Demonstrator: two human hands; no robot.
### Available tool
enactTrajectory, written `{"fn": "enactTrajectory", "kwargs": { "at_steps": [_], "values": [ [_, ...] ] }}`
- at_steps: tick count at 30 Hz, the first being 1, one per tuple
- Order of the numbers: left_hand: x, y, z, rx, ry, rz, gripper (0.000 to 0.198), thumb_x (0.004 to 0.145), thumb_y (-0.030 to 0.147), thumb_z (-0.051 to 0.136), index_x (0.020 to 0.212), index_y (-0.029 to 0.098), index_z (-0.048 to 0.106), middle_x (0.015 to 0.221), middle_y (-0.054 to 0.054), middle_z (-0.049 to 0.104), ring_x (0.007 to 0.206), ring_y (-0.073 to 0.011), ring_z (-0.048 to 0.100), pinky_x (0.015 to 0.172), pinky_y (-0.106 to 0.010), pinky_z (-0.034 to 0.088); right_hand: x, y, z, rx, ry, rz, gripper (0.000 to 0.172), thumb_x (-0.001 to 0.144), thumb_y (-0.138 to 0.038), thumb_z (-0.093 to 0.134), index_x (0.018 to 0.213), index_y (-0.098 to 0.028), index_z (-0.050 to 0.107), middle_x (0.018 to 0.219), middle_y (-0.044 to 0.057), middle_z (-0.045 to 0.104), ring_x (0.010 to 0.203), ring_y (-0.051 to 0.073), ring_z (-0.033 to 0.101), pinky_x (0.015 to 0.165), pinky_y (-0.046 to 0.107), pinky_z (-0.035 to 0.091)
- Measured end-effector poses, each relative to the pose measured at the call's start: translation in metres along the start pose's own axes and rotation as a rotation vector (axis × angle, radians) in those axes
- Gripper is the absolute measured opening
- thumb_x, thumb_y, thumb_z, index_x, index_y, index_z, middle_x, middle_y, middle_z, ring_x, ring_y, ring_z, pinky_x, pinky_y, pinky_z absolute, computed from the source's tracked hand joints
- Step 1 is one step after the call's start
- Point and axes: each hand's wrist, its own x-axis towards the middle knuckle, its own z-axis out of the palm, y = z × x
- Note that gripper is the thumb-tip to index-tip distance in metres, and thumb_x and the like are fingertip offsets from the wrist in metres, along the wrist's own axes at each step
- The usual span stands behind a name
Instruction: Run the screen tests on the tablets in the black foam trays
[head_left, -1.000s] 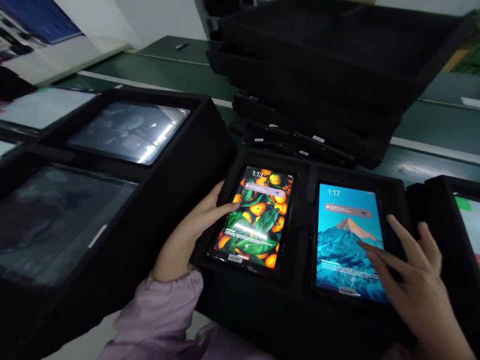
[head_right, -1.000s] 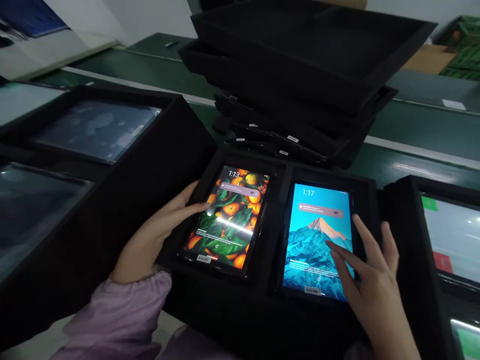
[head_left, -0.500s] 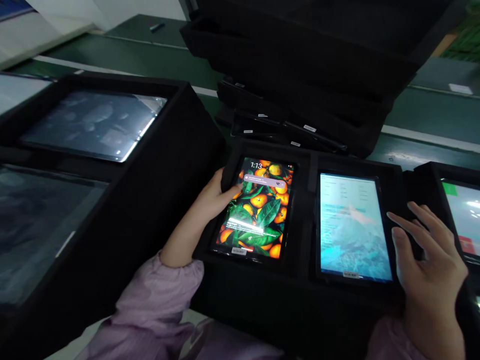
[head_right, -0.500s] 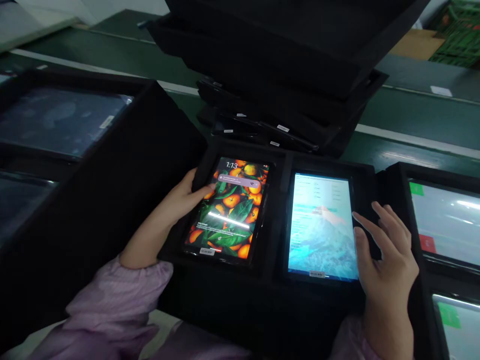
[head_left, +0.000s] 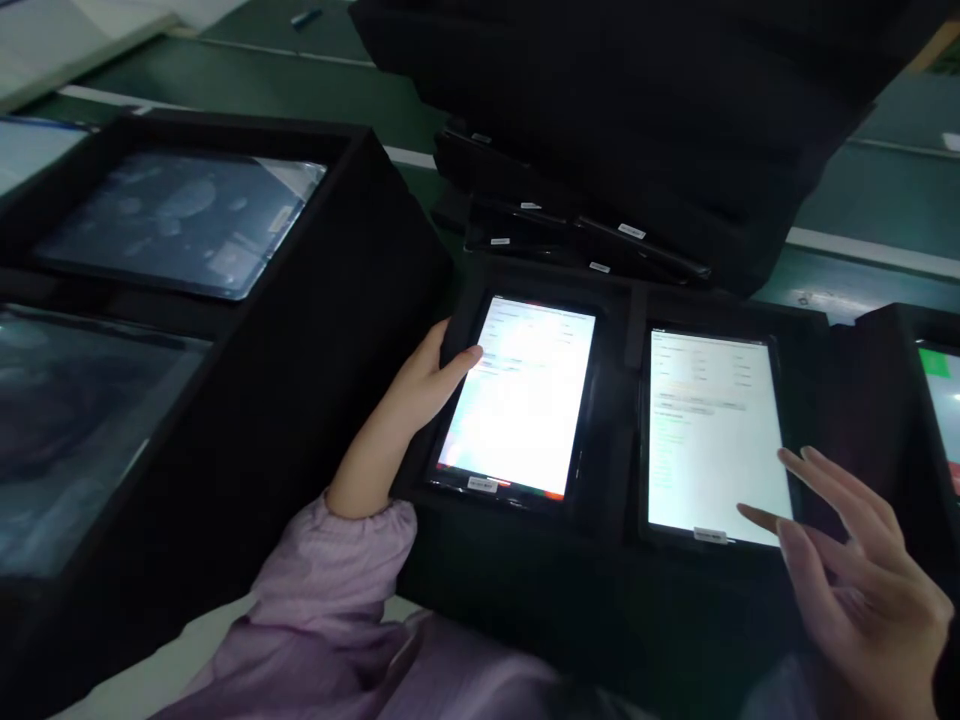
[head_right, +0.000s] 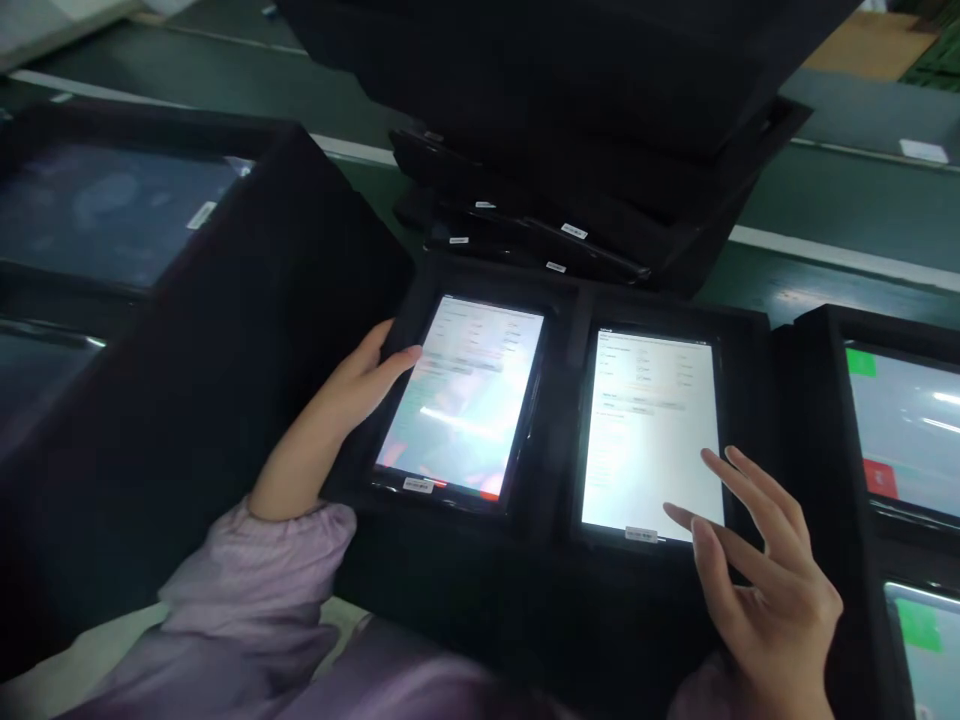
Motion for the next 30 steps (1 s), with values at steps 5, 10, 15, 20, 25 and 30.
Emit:
{"fn": "enactTrajectory", "kwargs": {
  "at_steps": [5, 10, 15, 20, 25, 30],
  "values": [
    [-0.001, -0.002, -0.005, -0.028, -0.097, -0.003, 0.097, 0.086, 0.046, 0.079, 0.173, 0.02, 0.045, 0.175, -0.016, 0.059, 0.159, -0.0427, 0.058, 0.135, -0.059, 0.047, -0.006, 0.002, 0.0, -0.021, -0.006, -0.007, 0.022, 0.109, -0.022, 0.069, 0.11, -0.035, 0.086, 0.149, -0.001, 0.078, 0.14, 0.035, 0.074, 0.095, 0.055, 0.067],
    [-0.005, -0.004, -0.009, -0.171, -0.155, -0.079, 0.101, 0.091, 0.049, 0.077, 0.18, 0.024, 0.036, 0.172, -0.013, 0.064, 0.164, -0.0405, 0.054, 0.139, -0.057, 0.042, -0.005, 0.022, -0.009, -0.034, -0.148, -0.202, 0.026, 0.112, -0.029, 0.064, 0.102, -0.032, 0.088, 0.157, 0.0, 0.073, 0.147, 0.036, 0.069, 0.077, 0.046, 0.068],
    [-0.033, 0.002, -0.016, -0.048, -0.189, -0.109, 0.105, 0.096, 0.053, 0.072, 0.184, 0.024, 0.024, 0.187, -0.015, 0.043, 0.172, -0.0413, 0.043, 0.14, -0.061, 0.04, -0.004, 0.015, -0.006, -0.171, -0.209, -0.172, 0.026, 0.112, -0.035, 0.068, 0.102, -0.035, 0.092, 0.163, -0.004, 0.07, 0.153, 0.039, 0.065, 0.081, 0.044, 0.071],
    [-0.075, 0.004, -0.026, 0.361, -0.264, -0.203, 0.145, 0.08, 0.069, 0.085, 0.188, 0.03, -0.004, 0.198, -0.014, -0.01, 0.18, -0.0542, 0.004, 0.137, -0.082, 0.028, -0.004, -0.001, 0.007, -0.225, -0.019, 0.027, 0.02, 0.111, -0.029, 0.071, 0.102, -0.029, 0.089, 0.163, 0.002, 0.07, 0.156, 0.045, 0.062, 0.09, 0.056, 0.069],
    [-0.088, 0.011, -0.012, 0.545, -0.226, -0.273, 0.144, 0.078, 0.07, 0.09, 0.188, 0.034, 0.005, 0.196, -0.015, -0.018, 0.177, -0.0637, 0.006, 0.123, -0.09, 0.043, -0.007, -0.001, 0.006, -0.124, 0.016, 0.085, 0.019, 0.109, -0.021, 0.074, 0.112, -0.034, 0.087, 0.16, -0.002, 0.072, 0.149, 0.038, 0.069, 0.079, 0.045, 0.065],
    [-0.076, 0.007, 0.004, 0.479, 0.005, -0.154, 0.125, 0.09, 0.058, 0.084, 0.188, 0.024, 0.013, 0.196, -0.022, 0.008, 0.177, -0.0579, 0.017, 0.128, -0.08, 0.047, -0.012, -0.006, 0.004, -0.031, 0.022, 0.047, 0.028, 0.107, -0.02, 0.076, 0.121, -0.041, 0.087, 0.157, -0.005, 0.074, 0.151, 0.038, 0.067, 0.081, 0.044, 0.064]
  ]
}}
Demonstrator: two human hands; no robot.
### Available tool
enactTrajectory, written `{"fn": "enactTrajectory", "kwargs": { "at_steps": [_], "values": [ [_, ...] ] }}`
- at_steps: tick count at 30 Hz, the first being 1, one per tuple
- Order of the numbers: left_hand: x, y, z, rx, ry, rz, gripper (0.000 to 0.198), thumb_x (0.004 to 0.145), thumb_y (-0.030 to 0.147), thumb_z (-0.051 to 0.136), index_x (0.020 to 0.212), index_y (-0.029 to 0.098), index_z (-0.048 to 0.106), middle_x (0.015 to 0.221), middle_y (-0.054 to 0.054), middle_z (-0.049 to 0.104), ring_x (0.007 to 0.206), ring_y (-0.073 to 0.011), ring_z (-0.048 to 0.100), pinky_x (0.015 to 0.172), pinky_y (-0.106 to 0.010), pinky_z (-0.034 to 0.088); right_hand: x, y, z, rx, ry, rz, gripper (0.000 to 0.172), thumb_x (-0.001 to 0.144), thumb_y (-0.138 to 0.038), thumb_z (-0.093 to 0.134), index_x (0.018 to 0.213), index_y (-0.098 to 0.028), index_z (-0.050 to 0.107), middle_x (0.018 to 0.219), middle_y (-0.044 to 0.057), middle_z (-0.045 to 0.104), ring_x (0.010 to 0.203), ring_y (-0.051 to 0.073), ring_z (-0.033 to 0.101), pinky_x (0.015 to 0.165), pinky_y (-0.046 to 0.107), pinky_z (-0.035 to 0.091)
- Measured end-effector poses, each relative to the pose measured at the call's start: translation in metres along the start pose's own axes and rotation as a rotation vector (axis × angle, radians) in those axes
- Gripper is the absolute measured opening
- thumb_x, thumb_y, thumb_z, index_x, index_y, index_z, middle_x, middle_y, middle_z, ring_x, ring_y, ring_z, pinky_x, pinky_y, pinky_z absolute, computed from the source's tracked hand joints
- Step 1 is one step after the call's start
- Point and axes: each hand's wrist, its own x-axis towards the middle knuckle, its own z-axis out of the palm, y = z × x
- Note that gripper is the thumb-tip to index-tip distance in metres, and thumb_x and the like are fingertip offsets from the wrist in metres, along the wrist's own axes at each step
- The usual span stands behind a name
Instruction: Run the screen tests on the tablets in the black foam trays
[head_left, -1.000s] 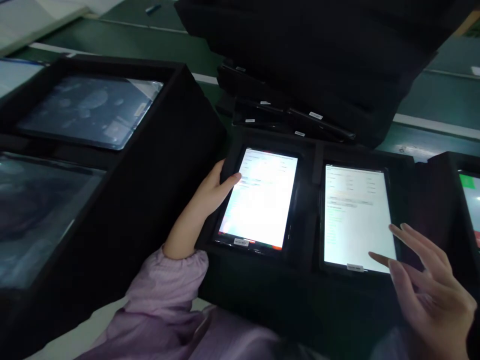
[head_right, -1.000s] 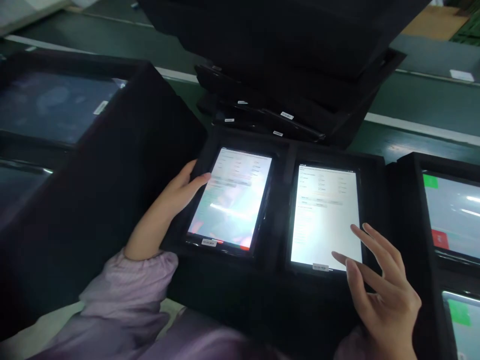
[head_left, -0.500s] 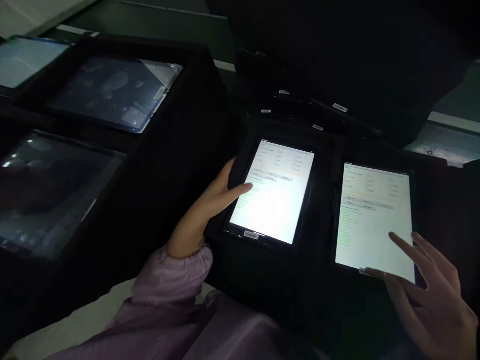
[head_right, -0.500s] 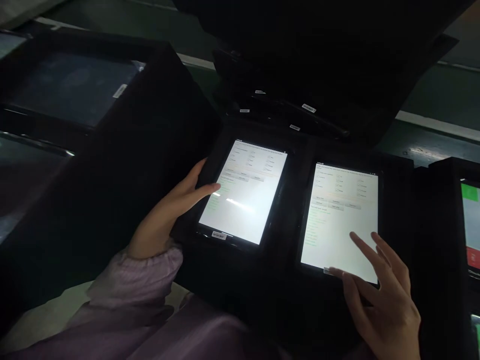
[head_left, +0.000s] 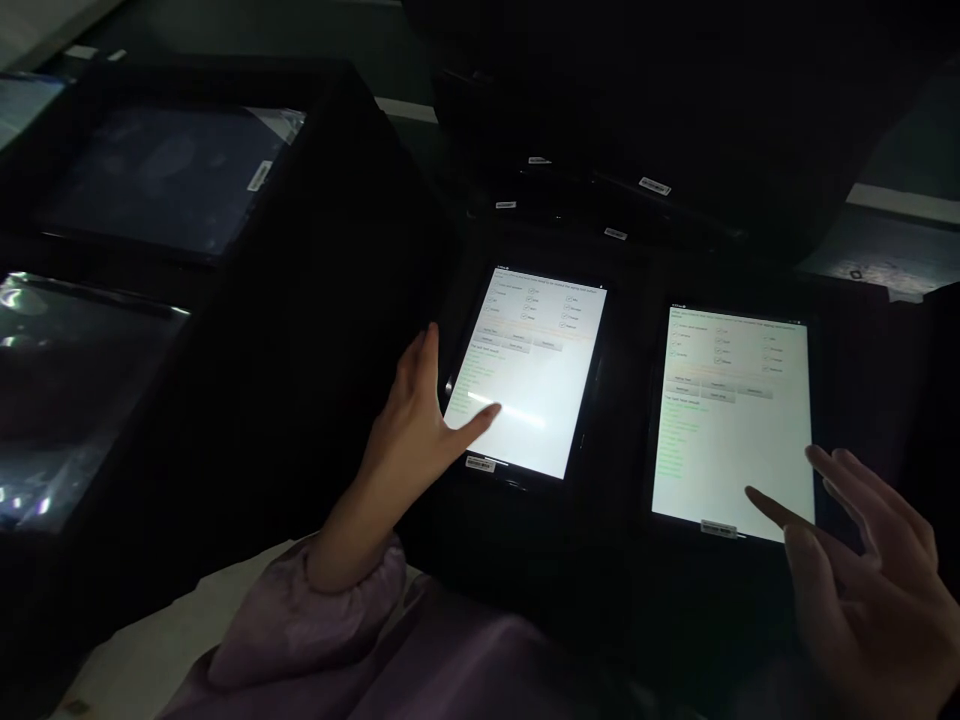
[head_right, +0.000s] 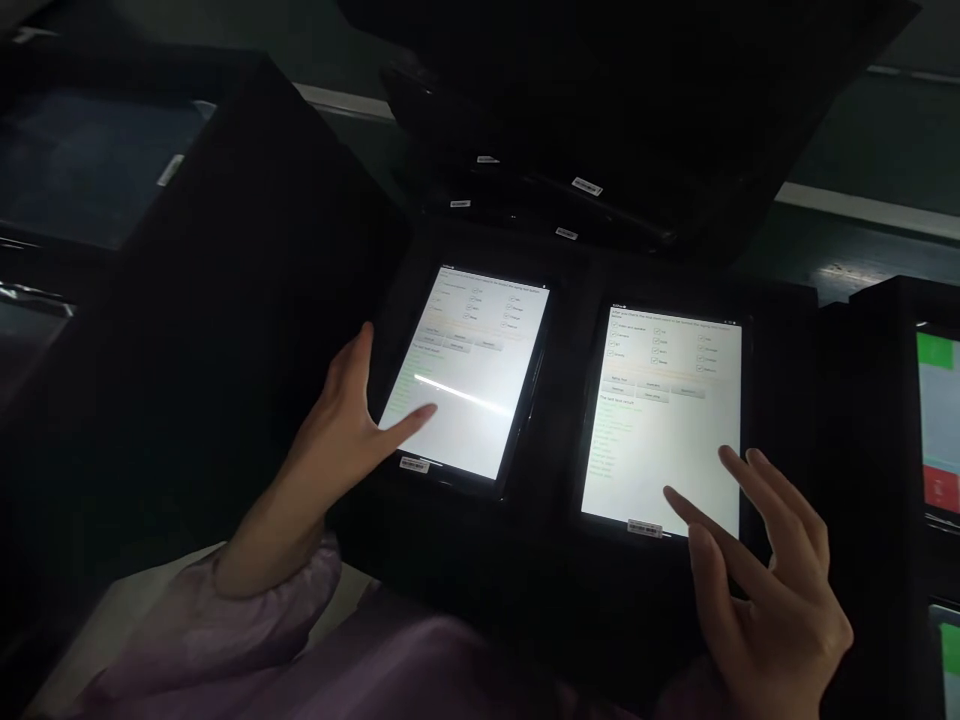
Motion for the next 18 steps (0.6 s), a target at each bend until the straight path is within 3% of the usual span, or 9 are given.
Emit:
{"fn": "enactTrajectory", "kwargs": {
  "at_steps": [4, 10, 14, 18],
  "values": [
    [0.005, -0.012, 0.006, -0.177, 0.114, 0.066, 0.107, 0.097, 0.052, 0.078, 0.186, 0.025, 0.025, 0.193, -0.018, 0.028, 0.18, -0.0468, 0.02, 0.137, -0.068, 0.041, -0.001, -0.009, 0.001, 0.075, -0.057, -0.054, 0.028, 0.109, -0.017, 0.072, 0.117, -0.037, 0.088, 0.159, -0.005, 0.073, 0.152, 0.034, 0.066, 0.094, 0.044, 0.066],
    [0.004, -0.026, 0.008, -0.207, 0.169, 0.151, 0.1, 0.097, 0.053, 0.082, 0.183, 0.027, 0.037, 0.191, -0.014, 0.036, 0.179, -0.0447, 0.024, 0.142, -0.068, 0.033, 0.0, -0.011, -0.001, -0.013, -0.164, -0.115, 0.022, 0.109, -0.023, 0.072, 0.102, -0.034, 0.089, 0.154, -0.004, 0.075, 0.149, 0.03, 0.068, 0.086, 0.037, 0.07],
    [0.004, -0.028, 0.01, -0.205, 0.24, 0.131, 0.089, 0.099, 0.049, 0.08, 0.179, 0.031, 0.046, 0.186, -0.01, 0.046, 0.175, -0.0421, 0.037, 0.141, -0.061, 0.039, -0.005, -0.01, -0.005, 0.003, -0.094, -0.1, 0.025, 0.107, -0.02, 0.074, 0.107, -0.039, 0.09, 0.154, -0.007, 0.076, 0.15, 0.032, 0.068, 0.085, 0.04, 0.068],
    [0.005, -0.025, 0.01, -0.18, 0.243, 0.114, 0.09, 0.097, 0.047, 0.08, 0.178, 0.027, 0.047, 0.184, -0.011, 0.049, 0.173, -0.0407, 0.041, 0.14, -0.057, 0.043, -0.005, -0.012, -0.005, -0.029, -0.156, -0.116, 0.021, 0.106, -0.019, 0.074, 0.106, -0.033, 0.09, 0.153, 0.001, 0.076, 0.152, 0.038, 0.066, 0.102, 0.052, 0.07]
  ]
}}
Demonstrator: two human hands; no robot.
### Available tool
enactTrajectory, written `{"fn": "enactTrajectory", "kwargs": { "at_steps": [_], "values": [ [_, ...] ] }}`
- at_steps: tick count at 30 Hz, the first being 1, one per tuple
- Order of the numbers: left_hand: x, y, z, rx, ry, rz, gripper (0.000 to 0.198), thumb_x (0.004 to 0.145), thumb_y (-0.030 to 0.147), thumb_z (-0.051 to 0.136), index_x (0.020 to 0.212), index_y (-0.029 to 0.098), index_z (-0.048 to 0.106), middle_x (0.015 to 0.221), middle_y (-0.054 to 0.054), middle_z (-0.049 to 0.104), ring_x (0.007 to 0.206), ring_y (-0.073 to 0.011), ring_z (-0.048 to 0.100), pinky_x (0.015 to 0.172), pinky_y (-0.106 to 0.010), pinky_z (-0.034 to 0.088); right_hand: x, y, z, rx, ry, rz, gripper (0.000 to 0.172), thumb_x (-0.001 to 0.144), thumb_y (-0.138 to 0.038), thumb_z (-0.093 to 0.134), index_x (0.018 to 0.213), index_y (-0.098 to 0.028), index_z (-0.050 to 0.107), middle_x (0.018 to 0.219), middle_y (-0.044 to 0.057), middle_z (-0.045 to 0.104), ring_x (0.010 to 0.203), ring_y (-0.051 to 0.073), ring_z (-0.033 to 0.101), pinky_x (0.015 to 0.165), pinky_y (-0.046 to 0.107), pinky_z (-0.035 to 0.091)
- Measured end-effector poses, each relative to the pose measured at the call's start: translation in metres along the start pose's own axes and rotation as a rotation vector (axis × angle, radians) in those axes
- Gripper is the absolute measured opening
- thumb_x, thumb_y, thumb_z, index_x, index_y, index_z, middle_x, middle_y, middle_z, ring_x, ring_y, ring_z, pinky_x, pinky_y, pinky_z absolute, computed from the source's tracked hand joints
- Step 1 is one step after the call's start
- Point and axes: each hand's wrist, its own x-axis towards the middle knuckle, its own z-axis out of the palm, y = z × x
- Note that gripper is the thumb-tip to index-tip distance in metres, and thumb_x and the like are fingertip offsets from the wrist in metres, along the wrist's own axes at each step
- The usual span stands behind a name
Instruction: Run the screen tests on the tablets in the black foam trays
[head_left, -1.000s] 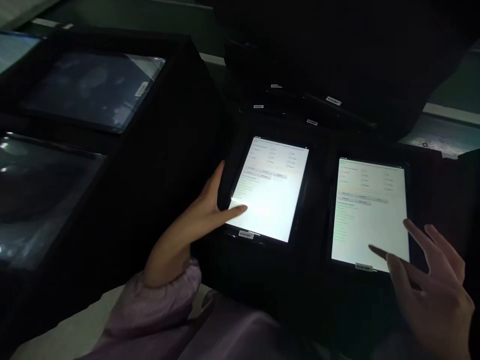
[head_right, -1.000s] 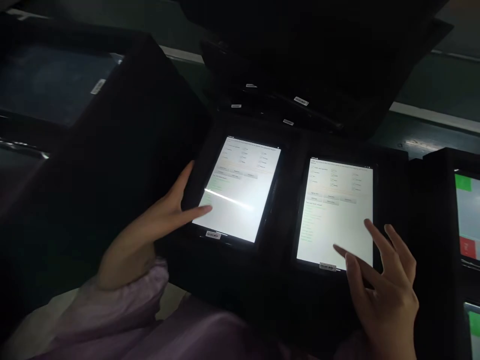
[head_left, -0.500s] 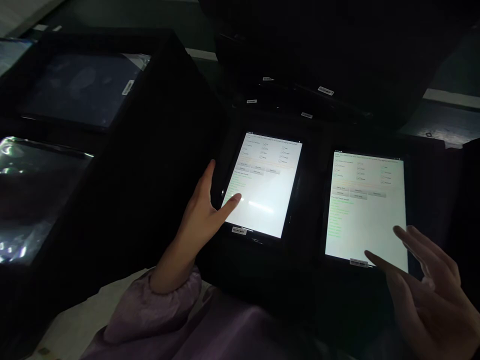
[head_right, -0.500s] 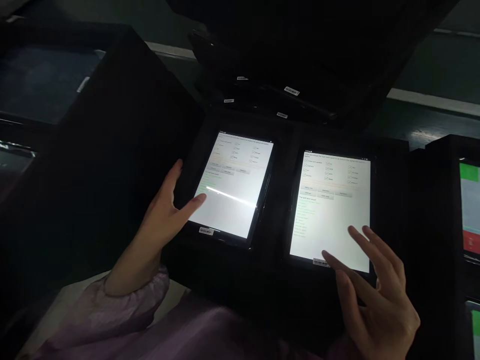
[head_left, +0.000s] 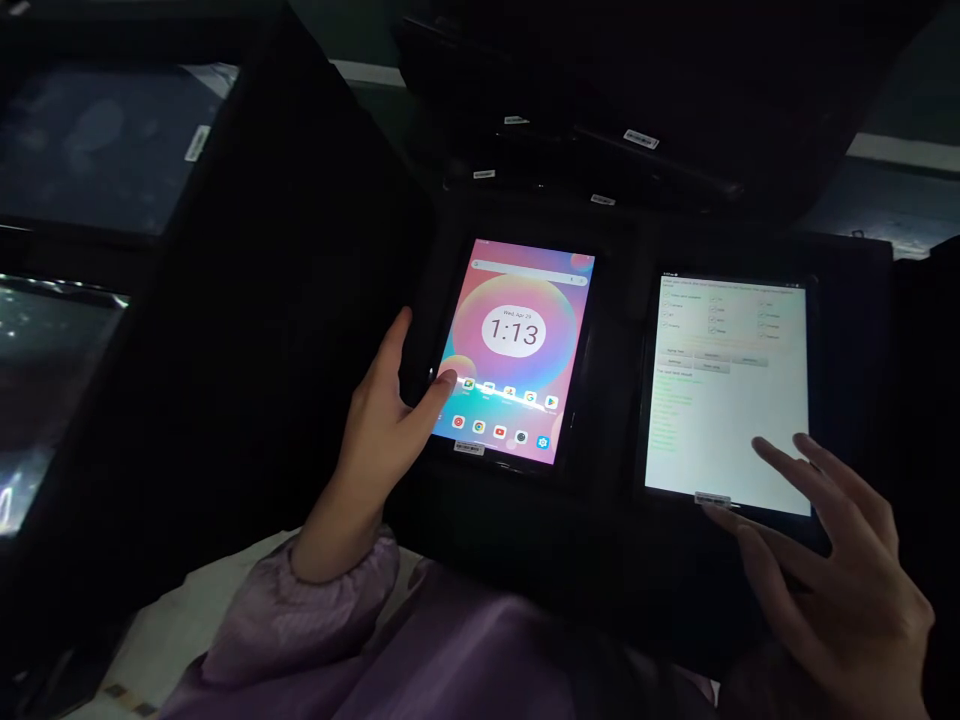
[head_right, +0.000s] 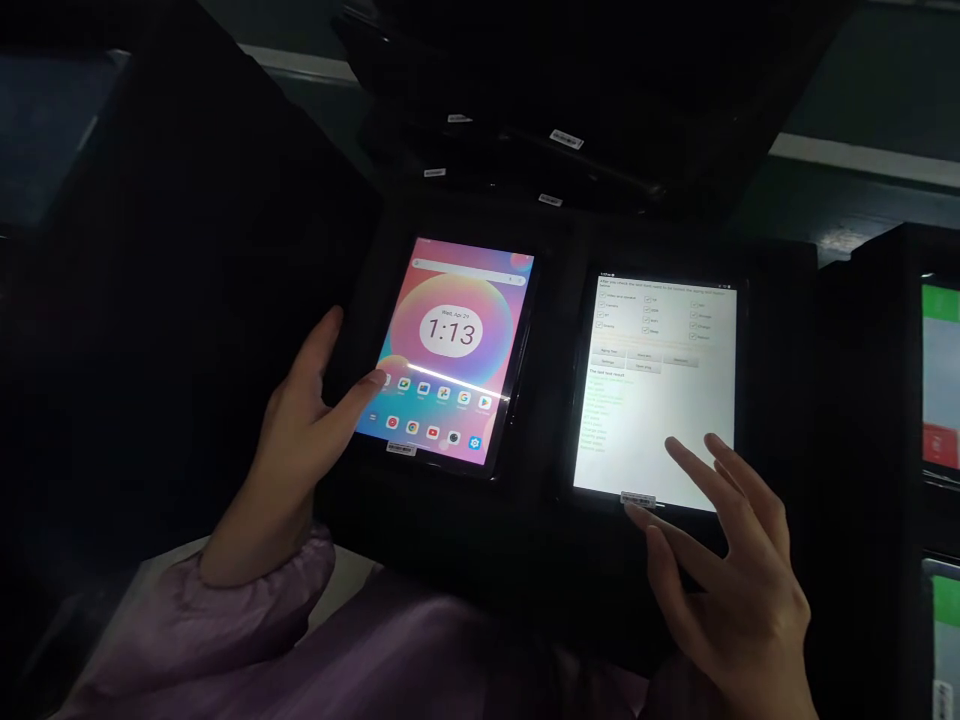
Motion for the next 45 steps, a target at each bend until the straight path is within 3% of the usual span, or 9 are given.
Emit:
{"fn": "enactTrajectory", "kwargs": {
  "at_steps": [5, 10, 17, 23, 30, 35, 38, 42, 45],
  "values": [
    [0.0, 0.002, 0.0, 0.015, -0.01, 0.001, 0.088, 0.098, 0.046, 0.077, 0.178, 0.023, 0.047, 0.185, -0.013, 0.048, 0.174, -0.0397, 0.04, 0.141, -0.055, 0.041, 0.003, 0.003, 0.009, -0.15, 0.007, 0.018, 0.016, 0.105, -0.023, 0.076, 0.107, -0.029, 0.092, 0.162, 0.007, 0.069, 0.157, 0.051, 0.058, 0.102, 0.066, 0.07],
    [-0.001, 0.002, -0.002, 0.0, -0.032, 0.019, 0.086, 0.1, 0.047, 0.077, 0.178, 0.027, 0.047, 0.185, -0.01, 0.049, 0.174, -0.0388, 0.04, 0.141, -0.055, 0.04, 0.001, 0.004, 0.007, -0.096, 0.106, 0.078, 0.032, 0.103, -0.013, 0.077, 0.122, -0.035, 0.088, 0.168, 0.001, 0.066, 0.16, 0.05, 0.056, 0.104, 0.067, 0.065],
    [-0.002, 0.001, -0.003, 0.002, -0.035, 0.056, 0.082, 0.101, 0.043, 0.075, 0.177, 0.031, 0.048, 0.184, -0.007, 0.051, 0.172, -0.0364, 0.044, 0.142, -0.054, 0.04, -0.006, 0.006, -0.003, -0.145, 0.203, 0.073, 0.021, 0.1, -0.012, 0.08, 0.1, -0.031, 0.089, 0.146, 0.002, 0.08, 0.146, 0.043, 0.07, 0.1, 0.056, 0.065],
    [-0.003, 0.005, -0.003, 0.01, -0.045, 0.017, 0.084, 0.101, 0.044, 0.074, 0.178, 0.025, 0.046, 0.186, -0.011, 0.047, 0.175, -0.0396, 0.039, 0.143, -0.059, 0.035, -0.01, 0.004, -0.004, -0.092, 0.172, 0.05, 0.023, 0.098, -0.01, 0.081, 0.089, -0.032, 0.086, 0.137, -0.001, 0.084, 0.146, 0.039, 0.069, 0.099, 0.052, 0.063],
    [-0.001, -0.003, -0.01, -0.164, -0.157, 0.0, 0.088, 0.101, 0.04, 0.072, 0.181, 0.031, 0.039, 0.192, -0.005, 0.036, 0.179, -0.0364, 0.029, 0.146, -0.056, 0.029, 0.001, -0.007, 0.005, -0.072, 0.036, -0.048, 0.027, 0.099, -0.014, 0.08, 0.115, -0.033, 0.089, 0.173, 0.002, 0.061, 0.161, 0.049, 0.053, 0.112, 0.067, 0.061],
    [-0.003, -0.013, -0.02, -0.276, -0.286, 0.0, 0.103, 0.099, 0.041, 0.07, 0.188, 0.034, 0.017, 0.195, -0.002, 0.024, 0.181, -0.0343, 0.022, 0.145, -0.056, 0.029, 0.009, -0.012, 0.017, -0.045, -0.056, -0.093, 0.029, 0.101, -0.016, 0.08, 0.124, -0.032, 0.087, 0.181, 0.002, 0.051, 0.169, 0.052, 0.041, 0.121, 0.076, 0.055],
    [-0.001, -0.018, -0.026, -0.231, -0.362, 0.044, 0.115, 0.093, 0.041, 0.074, 0.189, 0.032, 0.011, 0.197, -0.002, 0.014, 0.182, -0.0339, 0.015, 0.145, -0.057, 0.025, 0.008, -0.011, 0.019, -0.021, -0.022, -0.076, 0.043, 0.1, -0.011, 0.079, 0.134, -0.037, 0.084, 0.18, -0.003, 0.052, 0.17, 0.051, 0.041, 0.12, 0.073, 0.055],
    [0.006, -0.025, -0.03, -0.169, -0.426, 0.1, 0.121, 0.091, 0.05, 0.079, 0.188, 0.034, 0.008, 0.197, -0.004, 0.011, 0.182, -0.0349, 0.01, 0.144, -0.058, 0.025, 0.007, -0.011, 0.018, 0.018, 0.05, -0.047, 0.079, 0.1, -0.008, 0.077, 0.16, -0.057, 0.063, 0.175, -0.011, 0.057, 0.162, 0.048, 0.053, 0.114, 0.07, 0.058],
    [0.01, -0.028, -0.027, -0.17, -0.437, 0.128, 0.128, 0.092, 0.058, 0.08, 0.188, 0.026, 0.002, 0.198, -0.009, 0.002, 0.182, -0.0348, -0.001, 0.145, -0.056, 0.018, 0.009, -0.012, 0.019, 0.02, 0.058, -0.082, 0.079, 0.101, -0.009, 0.078, 0.161, -0.057, 0.062, 0.173, -0.01, 0.059, 0.157, 0.047, 0.059, 0.108, 0.066, 0.06]
  ]
}}
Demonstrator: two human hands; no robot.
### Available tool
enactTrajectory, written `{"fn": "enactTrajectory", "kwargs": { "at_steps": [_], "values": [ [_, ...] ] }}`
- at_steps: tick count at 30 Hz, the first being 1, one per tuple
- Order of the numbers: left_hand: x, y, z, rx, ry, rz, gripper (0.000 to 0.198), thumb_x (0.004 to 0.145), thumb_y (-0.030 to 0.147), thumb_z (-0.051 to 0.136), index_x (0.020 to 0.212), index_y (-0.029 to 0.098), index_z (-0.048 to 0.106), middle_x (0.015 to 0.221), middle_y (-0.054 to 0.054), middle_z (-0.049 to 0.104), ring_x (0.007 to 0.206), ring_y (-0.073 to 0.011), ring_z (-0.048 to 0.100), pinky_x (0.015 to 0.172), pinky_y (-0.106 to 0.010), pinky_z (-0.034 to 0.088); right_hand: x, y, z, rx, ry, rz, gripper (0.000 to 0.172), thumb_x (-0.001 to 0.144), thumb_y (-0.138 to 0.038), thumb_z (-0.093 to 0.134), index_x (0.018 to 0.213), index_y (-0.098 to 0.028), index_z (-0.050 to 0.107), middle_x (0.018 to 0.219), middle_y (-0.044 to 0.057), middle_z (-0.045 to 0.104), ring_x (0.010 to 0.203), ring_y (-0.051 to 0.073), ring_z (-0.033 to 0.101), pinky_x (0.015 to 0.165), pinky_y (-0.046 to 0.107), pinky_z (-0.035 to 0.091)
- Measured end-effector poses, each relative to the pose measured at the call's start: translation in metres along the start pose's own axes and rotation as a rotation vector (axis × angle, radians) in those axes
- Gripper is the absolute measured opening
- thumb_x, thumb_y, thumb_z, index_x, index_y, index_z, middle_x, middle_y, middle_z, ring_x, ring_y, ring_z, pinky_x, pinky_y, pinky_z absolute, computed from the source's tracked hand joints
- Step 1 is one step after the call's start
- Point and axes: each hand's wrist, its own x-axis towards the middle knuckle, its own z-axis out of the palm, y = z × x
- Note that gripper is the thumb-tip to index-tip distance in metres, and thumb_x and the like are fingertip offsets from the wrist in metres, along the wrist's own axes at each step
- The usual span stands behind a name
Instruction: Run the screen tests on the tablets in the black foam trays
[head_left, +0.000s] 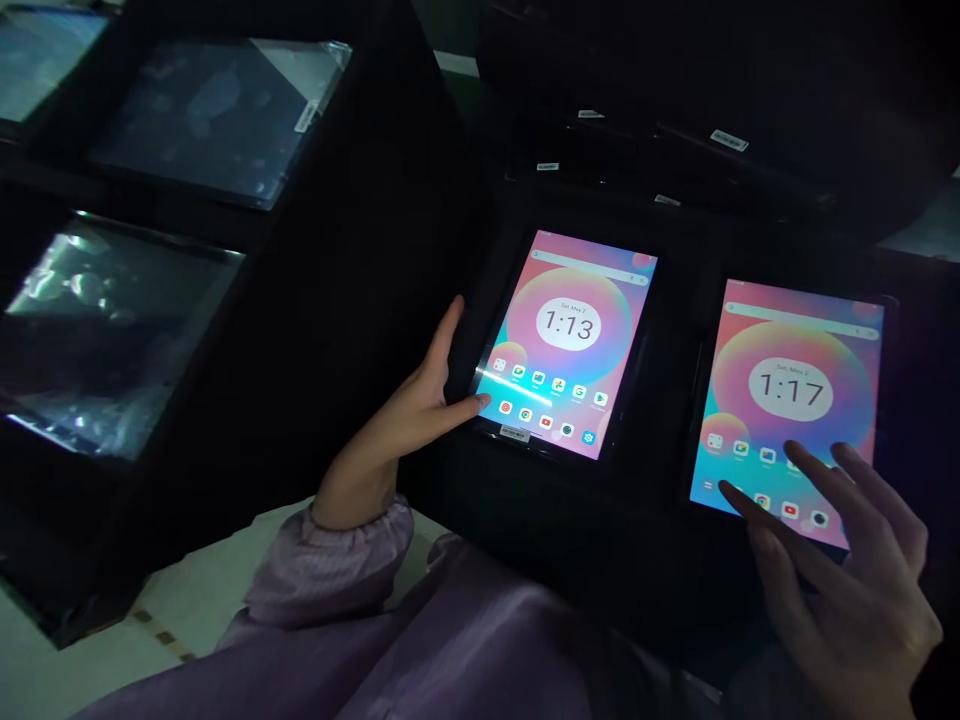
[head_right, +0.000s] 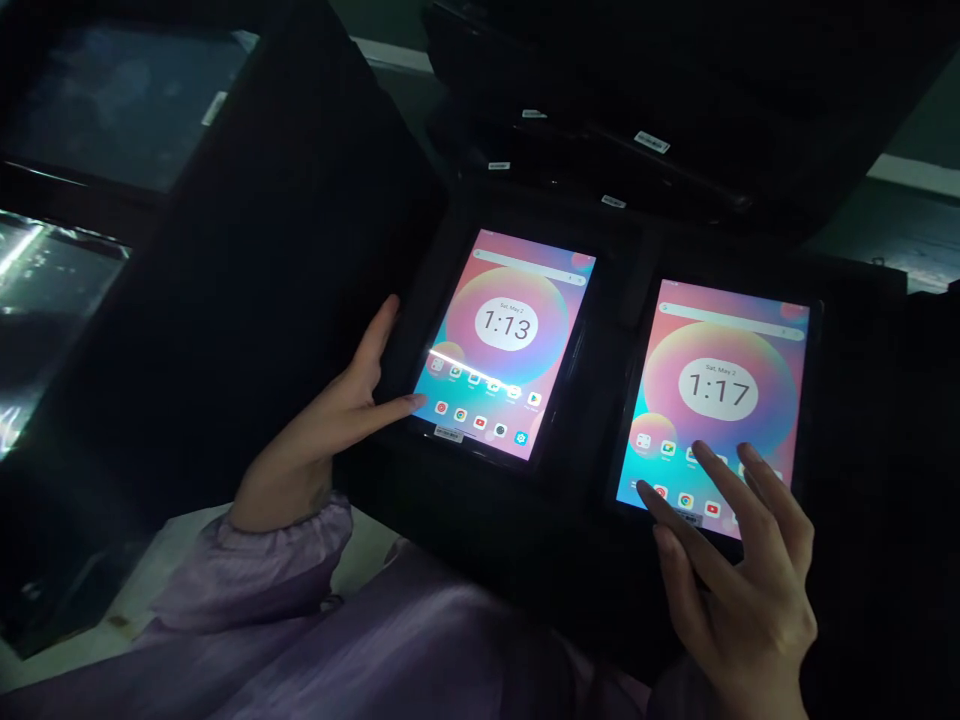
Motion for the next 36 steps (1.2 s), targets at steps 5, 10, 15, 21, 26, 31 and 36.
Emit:
{"fn": "enactTrajectory", "kwargs": {
  "at_steps": [5, 10, 15, 21, 26, 31, 36],
  "values": [
    [0.0, 0.0, 0.0, -0.079, -0.045, -0.043, 0.136, 0.092, 0.063, 0.08, 0.187, 0.027, -0.01, 0.198, -0.01, -0.005, 0.183, -0.0334, 0.001, 0.146, -0.055, 0.01, 0.001, -0.001, 0.002, -0.01, 0.002, -0.003, 0.038, 0.102, -0.007, 0.076, 0.129, -0.033, 0.086, 0.173, -0.003, 0.061, 0.159, 0.044, 0.058, 0.111, 0.058, 0.058],
    [-0.002, 0.0, -0.001, -0.085, -0.019, -0.048, 0.133, 0.091, 0.062, 0.08, 0.188, 0.029, -0.005, 0.198, -0.007, -0.002, 0.183, -0.0359, 0.0, 0.146, -0.059, 0.014, 0.001, 0.0, 0.002, 0.005, 0.016, -0.016, 0.024, 0.102, -0.009, 0.076, 0.116, -0.025, 0.088, 0.164, 0.007, 0.069, 0.156, 0.045, 0.061, 0.11, 0.058, 0.059],
    [-0.004, 0.001, 0.0, -0.077, 0.017, -0.039, 0.126, 0.089, 0.057, 0.082, 0.189, 0.034, 0.008, 0.198, -0.003, 0.009, 0.182, -0.0396, 0.012, 0.144, -0.06, 0.026, 0.005, -0.001, 0.002, -0.007, -0.02, -0.014, 0.023, 0.102, -0.01, 0.077, 0.116, -0.026, 0.087, 0.16, 0.006, 0.072, 0.152, 0.041, 0.065, 0.111, 0.058, 0.062],
    [-0.003, 0.004, 0.0, -0.095, -0.002, -0.059, 0.128, 0.089, 0.056, 0.083, 0.189, 0.032, 0.007, 0.198, -0.001, 0.005, 0.182, -0.0383, 0.005, 0.146, -0.057, 0.021, 0.008, 0.001, 0.003, -0.017, -0.024, -0.017, 0.019, 0.101, -0.014, 0.08, 0.114, -0.027, 0.086, 0.157, 0.003, 0.073, 0.15, 0.039, 0.066, 0.107, 0.056, 0.067],
    [-0.003, 0.005, -0.004, -0.064, -0.017, -0.057, 0.126, 0.088, 0.048, 0.082, 0.189, 0.033, 0.008, 0.197, 0.0, 0.006, 0.182, -0.0352, 0.001, 0.146, -0.058, 0.019, 0.004, 0.001, 0.0, -0.023, -0.043, -0.007, 0.02, 0.103, -0.013, 0.078, 0.114, -0.028, 0.086, 0.156, 0.005, 0.074, 0.152, 0.039, 0.065, 0.1, 0.052, 0.067],
    [0.008, 0.02, -0.001, -0.112, 0.063, -0.167, 0.104, 0.098, 0.046, 0.073, 0.187, 0.042, 0.019, 0.196, 0.003, 0.019, 0.181, -0.0348, 0.022, 0.144, -0.056, 0.03, 0.024, -0.006, -0.002, -0.015, 0.048, 0.101, 0.024, 0.105, -0.013, 0.075, 0.118, -0.03, 0.087, 0.151, 0.004, 0.077, 0.146, 0.037, 0.07, 0.103, 0.052, 0.066],
    [0.043, 0.027, 0.005, -0.209, 0.188, -0.207, 0.09, 0.108, 0.058, 0.063, 0.186, 0.028, 0.03, 0.193, -0.005, 0.034, 0.177, -0.0369, 0.033, 0.144, -0.054, 0.033, 0.062, 0.015, -0.006, -0.179, 0.126, 0.196, 0.025, 0.112, -0.032, 0.068, 0.1, -0.025, 0.089, 0.135, 0.01, 0.084, 0.135, 0.041, 0.077, 0.096, 0.059, 0.07]
  ]
}}
